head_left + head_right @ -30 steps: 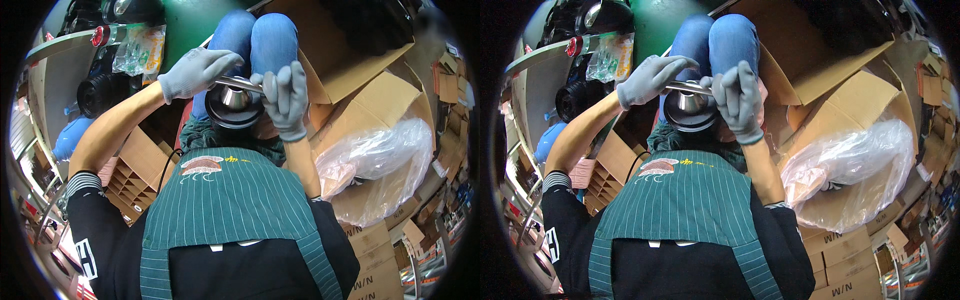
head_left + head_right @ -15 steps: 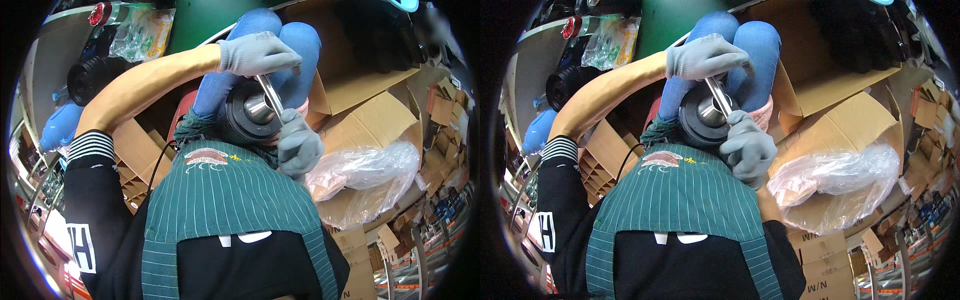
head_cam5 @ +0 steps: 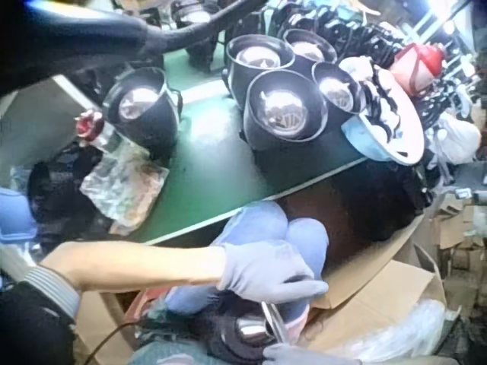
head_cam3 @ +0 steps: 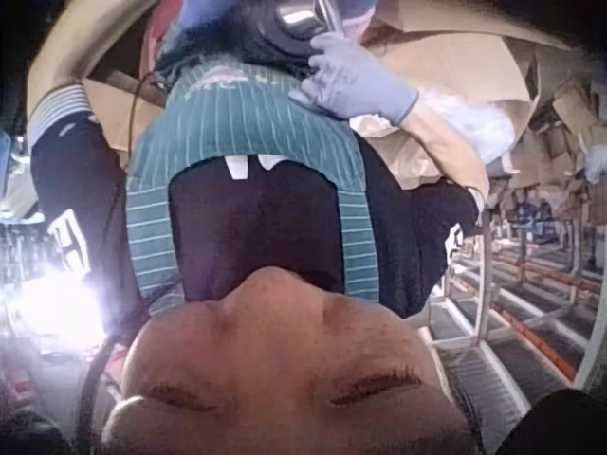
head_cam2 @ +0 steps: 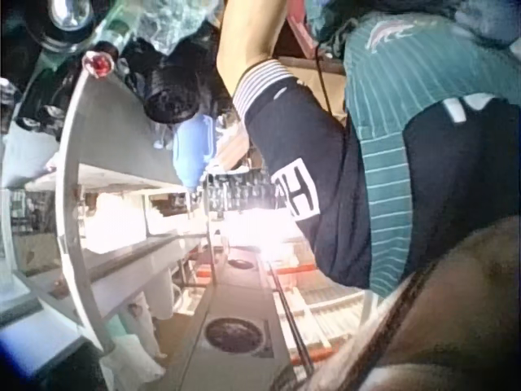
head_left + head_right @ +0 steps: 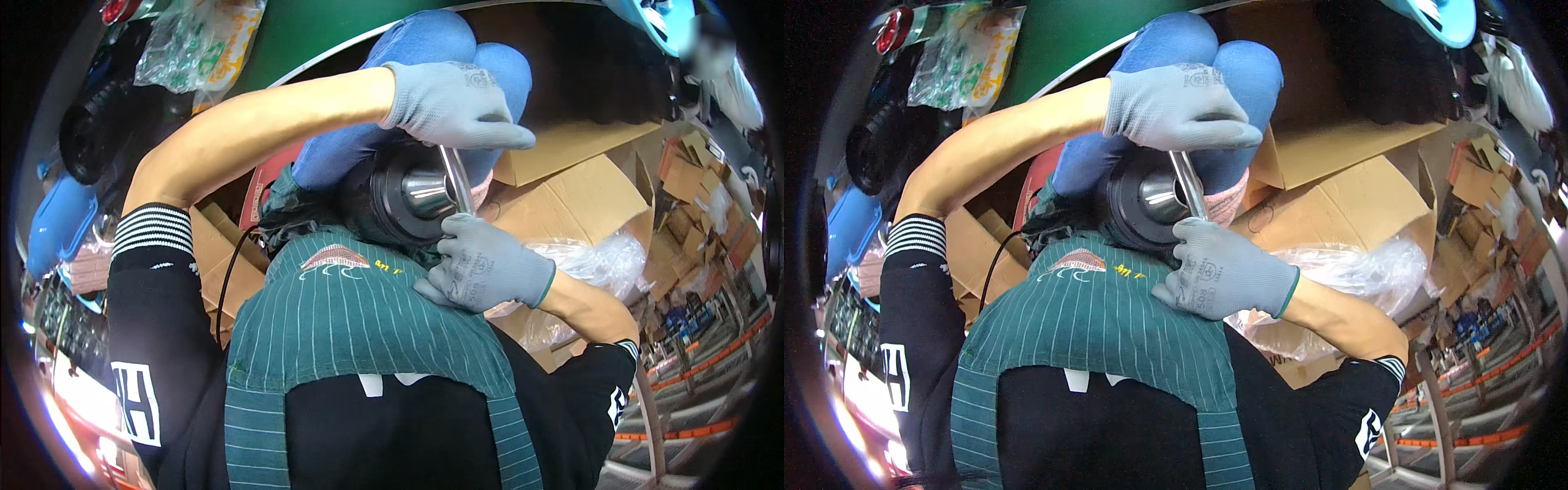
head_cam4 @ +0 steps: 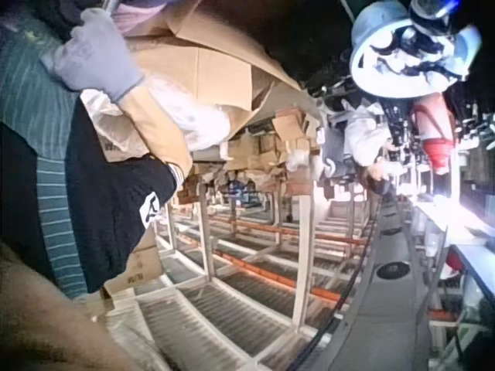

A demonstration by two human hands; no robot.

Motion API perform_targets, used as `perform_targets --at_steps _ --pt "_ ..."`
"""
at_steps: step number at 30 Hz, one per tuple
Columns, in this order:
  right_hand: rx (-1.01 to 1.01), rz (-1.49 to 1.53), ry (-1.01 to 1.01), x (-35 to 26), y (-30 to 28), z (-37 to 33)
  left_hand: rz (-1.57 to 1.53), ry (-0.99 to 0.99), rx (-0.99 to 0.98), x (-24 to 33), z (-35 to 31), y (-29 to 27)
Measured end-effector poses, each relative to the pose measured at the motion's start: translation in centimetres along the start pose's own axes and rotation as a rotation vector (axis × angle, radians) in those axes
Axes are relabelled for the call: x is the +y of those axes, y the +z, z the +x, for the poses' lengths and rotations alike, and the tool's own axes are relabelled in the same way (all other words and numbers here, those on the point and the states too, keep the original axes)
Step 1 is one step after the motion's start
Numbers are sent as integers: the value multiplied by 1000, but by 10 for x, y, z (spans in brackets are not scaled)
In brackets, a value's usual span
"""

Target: The person sits on the floor and repeatedly picks up black cylindrical light fixtures, inserts a metal rod into the base, and places the assembled units on a green workbench. The process is repeated for multiple units.

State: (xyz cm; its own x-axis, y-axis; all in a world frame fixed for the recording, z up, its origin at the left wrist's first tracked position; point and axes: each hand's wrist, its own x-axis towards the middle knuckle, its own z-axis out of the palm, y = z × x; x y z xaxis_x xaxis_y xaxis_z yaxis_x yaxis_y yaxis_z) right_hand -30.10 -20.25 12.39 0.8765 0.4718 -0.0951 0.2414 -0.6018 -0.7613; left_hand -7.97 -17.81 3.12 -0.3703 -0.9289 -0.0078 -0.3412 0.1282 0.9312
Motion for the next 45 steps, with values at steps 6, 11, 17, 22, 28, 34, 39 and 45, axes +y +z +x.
perform_targets --at_steps 6,11,17,22,28,34,39,45 --pt "-2 164 53 -20 4 27 -108 85 -48 -7 15 12" --pt "-188 208 186 -14 -6 31 -109 182 -78 -22 29 10" --pt "-128 99 43 -11 9 56 -225 339 -138 -29 46 21" --pt "11 287 104 -9 27 69 -247 456 -100 -45 58 37" --pt "-67 130 56 -9 -18 91 -283 323 -163 -42 54 23" --pt "416 -130 130 -38 0 55 -249 212 50 -30 27 5" --pt "1124 -367 666 -65 55 1 -159 -150 553 -45 -54 -51" --pt "847 111 967 -47 117 24 -338 -502 756 -48 -117 -56"
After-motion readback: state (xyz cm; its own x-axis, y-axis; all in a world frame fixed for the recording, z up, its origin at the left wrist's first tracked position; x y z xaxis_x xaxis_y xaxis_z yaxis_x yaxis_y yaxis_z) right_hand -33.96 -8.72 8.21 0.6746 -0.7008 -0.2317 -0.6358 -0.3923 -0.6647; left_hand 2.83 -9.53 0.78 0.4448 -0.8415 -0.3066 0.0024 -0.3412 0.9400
